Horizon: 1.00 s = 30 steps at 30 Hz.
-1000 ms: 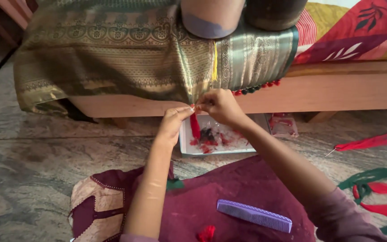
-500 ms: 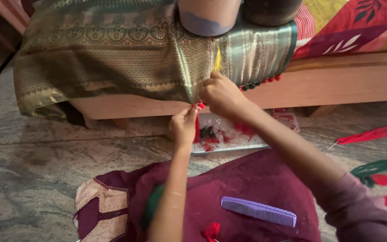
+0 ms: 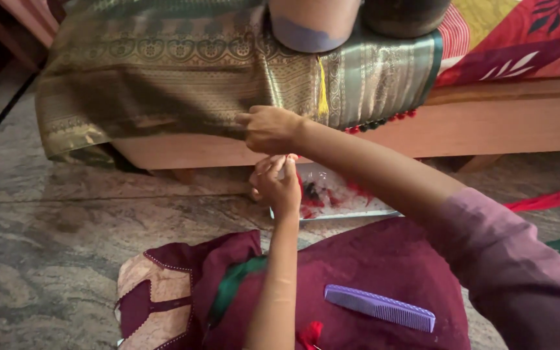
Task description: Attaching decorative pom-poms and tassels to a saree border using thread and scissors.
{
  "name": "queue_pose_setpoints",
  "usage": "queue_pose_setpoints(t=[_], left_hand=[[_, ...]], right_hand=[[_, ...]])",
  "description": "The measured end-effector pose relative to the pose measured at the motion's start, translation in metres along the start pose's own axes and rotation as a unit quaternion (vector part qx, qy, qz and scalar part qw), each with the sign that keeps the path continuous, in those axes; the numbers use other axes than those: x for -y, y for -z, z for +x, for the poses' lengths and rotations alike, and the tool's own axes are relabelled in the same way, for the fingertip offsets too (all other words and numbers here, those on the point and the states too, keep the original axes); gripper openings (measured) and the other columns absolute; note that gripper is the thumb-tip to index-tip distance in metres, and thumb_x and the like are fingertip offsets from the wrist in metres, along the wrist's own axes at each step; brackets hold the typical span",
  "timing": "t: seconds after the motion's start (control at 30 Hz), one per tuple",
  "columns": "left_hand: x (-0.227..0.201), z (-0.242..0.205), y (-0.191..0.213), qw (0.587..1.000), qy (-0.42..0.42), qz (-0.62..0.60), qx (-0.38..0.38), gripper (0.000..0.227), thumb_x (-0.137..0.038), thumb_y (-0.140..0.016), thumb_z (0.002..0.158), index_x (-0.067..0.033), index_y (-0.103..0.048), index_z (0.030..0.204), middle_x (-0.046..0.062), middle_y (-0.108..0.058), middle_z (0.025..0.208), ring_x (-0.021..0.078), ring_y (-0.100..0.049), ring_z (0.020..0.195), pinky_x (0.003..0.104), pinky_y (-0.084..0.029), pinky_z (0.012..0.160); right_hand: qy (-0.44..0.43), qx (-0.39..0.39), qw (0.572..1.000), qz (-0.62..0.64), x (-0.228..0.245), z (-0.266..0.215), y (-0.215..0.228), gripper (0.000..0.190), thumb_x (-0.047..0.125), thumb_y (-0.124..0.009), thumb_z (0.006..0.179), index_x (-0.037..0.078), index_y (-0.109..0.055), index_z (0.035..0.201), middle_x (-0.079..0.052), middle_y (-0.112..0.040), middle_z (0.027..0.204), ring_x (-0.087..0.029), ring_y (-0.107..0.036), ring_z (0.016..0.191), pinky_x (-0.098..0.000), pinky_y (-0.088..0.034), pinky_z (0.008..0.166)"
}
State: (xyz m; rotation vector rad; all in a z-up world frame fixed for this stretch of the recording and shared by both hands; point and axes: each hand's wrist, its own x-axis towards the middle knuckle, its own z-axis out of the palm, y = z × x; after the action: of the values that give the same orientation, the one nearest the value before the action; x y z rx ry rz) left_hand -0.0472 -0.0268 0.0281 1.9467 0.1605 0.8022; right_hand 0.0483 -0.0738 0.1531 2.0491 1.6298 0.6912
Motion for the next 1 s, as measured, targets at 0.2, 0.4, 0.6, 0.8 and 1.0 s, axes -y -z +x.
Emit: queue_pose_setpoints(t=[0.2, 0.4, 0.6, 0.8, 1.0], left_hand=[[-0.005, 0.002, 0.007, 0.976, -0.182, 0.09, -0.083, 0.017, -0.02, -0.067, 0.094, -0.0112, -0.081, 0.09, -0.002, -0.077, 0.104, 0.03, -0.055, 0.114, 0.041, -0.041, 0.103], [0.006, 0.006, 0.0, 0.995, -0.049, -0.084, 0.014, 0.019, -0.02, -0.068, 0.093, -0.0043, -0.078, 0.091, 0.006, -0.075, 0.103, 0.0218, -0.067, 0.098, 0.035, -0.048, 0.091], [0.01, 0.003, -0.011, 0.964, 0.075, -0.244, 0.072, 0.017, -0.01, -0.064, 0.098, 0.0029, -0.076, 0.097, 0.009, -0.077, 0.09, 0.009, -0.068, 0.082, 0.023, -0.051, 0.076], [0.009, 0.002, -0.008, 0.925, 0.096, -0.362, 0.059, 0.013, -0.003, -0.064, 0.095, 0.005, -0.074, 0.092, 0.005, -0.073, 0.095, 0.007, -0.063, 0.086, 0.024, -0.049, 0.077], [-0.011, 0.003, 0.009, 0.973, 0.029, -0.228, 0.03, 0.014, -0.008, -0.069, 0.093, 0.004, -0.075, 0.091, 0.007, -0.078, 0.093, 0.013, -0.072, 0.082, 0.026, -0.053, 0.075]], right_hand=[[-0.049, 0.127, 0.99, 0.032, -0.005, -0.019, 0.009, 0.015, 0.024, -0.072, 0.08, 0.015, -0.078, 0.069, 0.004, -0.073, 0.097, -0.023, -0.055, 0.111, -0.0352, -0.05, 0.09], [-0.256, -0.187, 0.889, 0.331, 0.034, -0.077, 0.005, 0.011, 0.004, -0.079, 0.08, 0.002, -0.079, 0.091, -0.013, -0.073, 0.093, -0.03, -0.07, 0.088, -0.0392, -0.056, 0.078], [-0.353, -0.203, 0.826, 0.39, 0.066, -0.105, -0.025, 0.02, 0.009, -0.078, 0.08, 0.001, -0.077, 0.099, -0.015, -0.075, 0.089, -0.027, -0.076, 0.075, -0.0378, -0.06, 0.068], [-0.424, -0.146, 0.802, 0.393, 0.071, -0.1, -0.029, 0.014, 0.009, -0.077, 0.085, 0.002, -0.08, 0.097, -0.017, -0.075, 0.086, -0.029, -0.073, 0.074, -0.0385, -0.059, 0.071], [-0.378, -0.159, 0.842, 0.351, 0.063, -0.131, 0.004, 0.014, 0.006, -0.072, 0.085, 0.003, -0.079, 0.097, -0.013, -0.078, 0.093, -0.024, -0.077, 0.08, -0.0368, -0.061, 0.073]])
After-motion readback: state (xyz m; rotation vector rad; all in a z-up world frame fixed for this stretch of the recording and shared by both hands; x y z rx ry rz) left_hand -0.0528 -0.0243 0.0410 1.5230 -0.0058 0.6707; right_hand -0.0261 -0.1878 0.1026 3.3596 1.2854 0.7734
